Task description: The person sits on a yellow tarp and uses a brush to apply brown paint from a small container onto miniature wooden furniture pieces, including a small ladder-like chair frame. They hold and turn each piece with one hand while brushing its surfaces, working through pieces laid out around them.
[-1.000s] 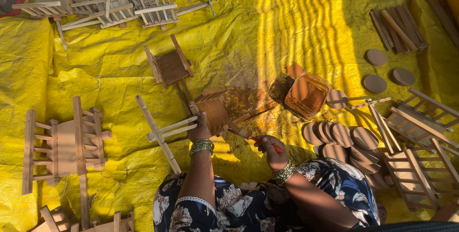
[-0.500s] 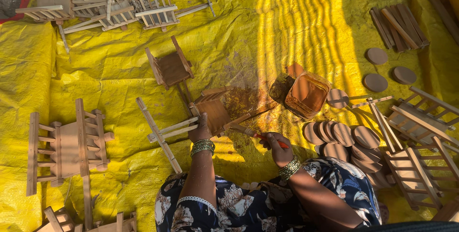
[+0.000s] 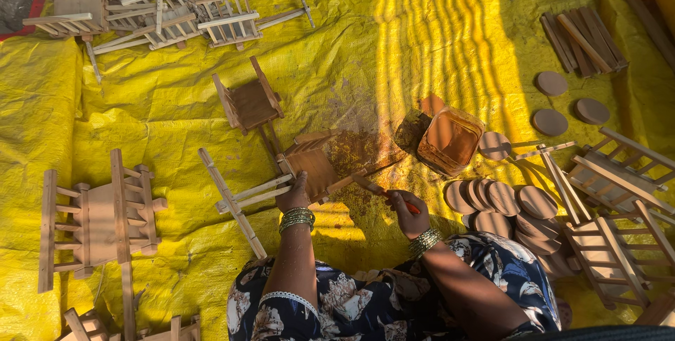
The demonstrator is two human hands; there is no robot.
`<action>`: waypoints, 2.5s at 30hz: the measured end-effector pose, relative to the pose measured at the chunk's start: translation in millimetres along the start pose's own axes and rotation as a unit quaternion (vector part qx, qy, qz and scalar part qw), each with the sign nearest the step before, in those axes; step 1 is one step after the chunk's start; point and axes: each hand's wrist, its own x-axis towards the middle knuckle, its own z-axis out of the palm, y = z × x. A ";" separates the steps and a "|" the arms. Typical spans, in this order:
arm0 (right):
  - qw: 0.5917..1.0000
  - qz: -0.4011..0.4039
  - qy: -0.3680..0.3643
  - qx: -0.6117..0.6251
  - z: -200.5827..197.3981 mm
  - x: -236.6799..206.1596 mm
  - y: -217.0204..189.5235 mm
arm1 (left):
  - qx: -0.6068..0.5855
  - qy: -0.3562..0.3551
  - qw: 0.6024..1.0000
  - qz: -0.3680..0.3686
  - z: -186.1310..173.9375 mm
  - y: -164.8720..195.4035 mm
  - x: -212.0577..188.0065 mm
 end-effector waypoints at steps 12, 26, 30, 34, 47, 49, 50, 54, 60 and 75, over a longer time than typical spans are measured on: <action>0.998 -0.049 -0.017 -0.020 9.2 -7.9 4.1 | -0.071 -0.014 0.997 0.018 1.7 -3.4 0.6; 0.997 -0.013 0.007 -0.072 10.8 -6.0 -5.4 | -0.027 -0.003 0.999 -0.028 0.7 -3.6 1.6; 0.997 -0.033 0.048 -0.055 5.9 6.9 -6.7 | 0.045 0.006 0.999 -0.020 -1.0 -1.4 0.3; 0.994 -0.101 -0.027 -0.024 17.3 -13.5 -12.3 | 0.029 -0.017 0.999 -0.036 0.0 -4.7 3.5; 0.991 0.089 0.081 0.057 -0.1 19.2 -24.1 | -0.072 -0.140 0.968 -0.196 0.2 5.8 -1.4; 0.986 0.087 0.115 0.081 -3.3 21.6 -28.3 | -0.096 -0.175 0.955 -0.221 -1.8 8.3 -2.9; 0.983 0.082 0.131 0.094 -5.1 25.0 -30.2 | -0.121 -0.168 0.944 -0.256 -1.7 10.6 -4.0; 0.984 0.058 0.136 0.102 -15.9 27.1 -30.1 | -0.176 -0.163 0.916 -0.322 -5.9 15.1 -9.6; 0.978 0.101 0.147 0.111 -32.9 36.8 -22.8 | -0.092 -0.174 0.913 -0.357 0.3 14.2 -7.8; 0.939 -0.141 0.122 -0.289 -88.8 47.2 -44.7 | -0.017 -0.289 0.881 -0.374 4.3 2.7 -15.4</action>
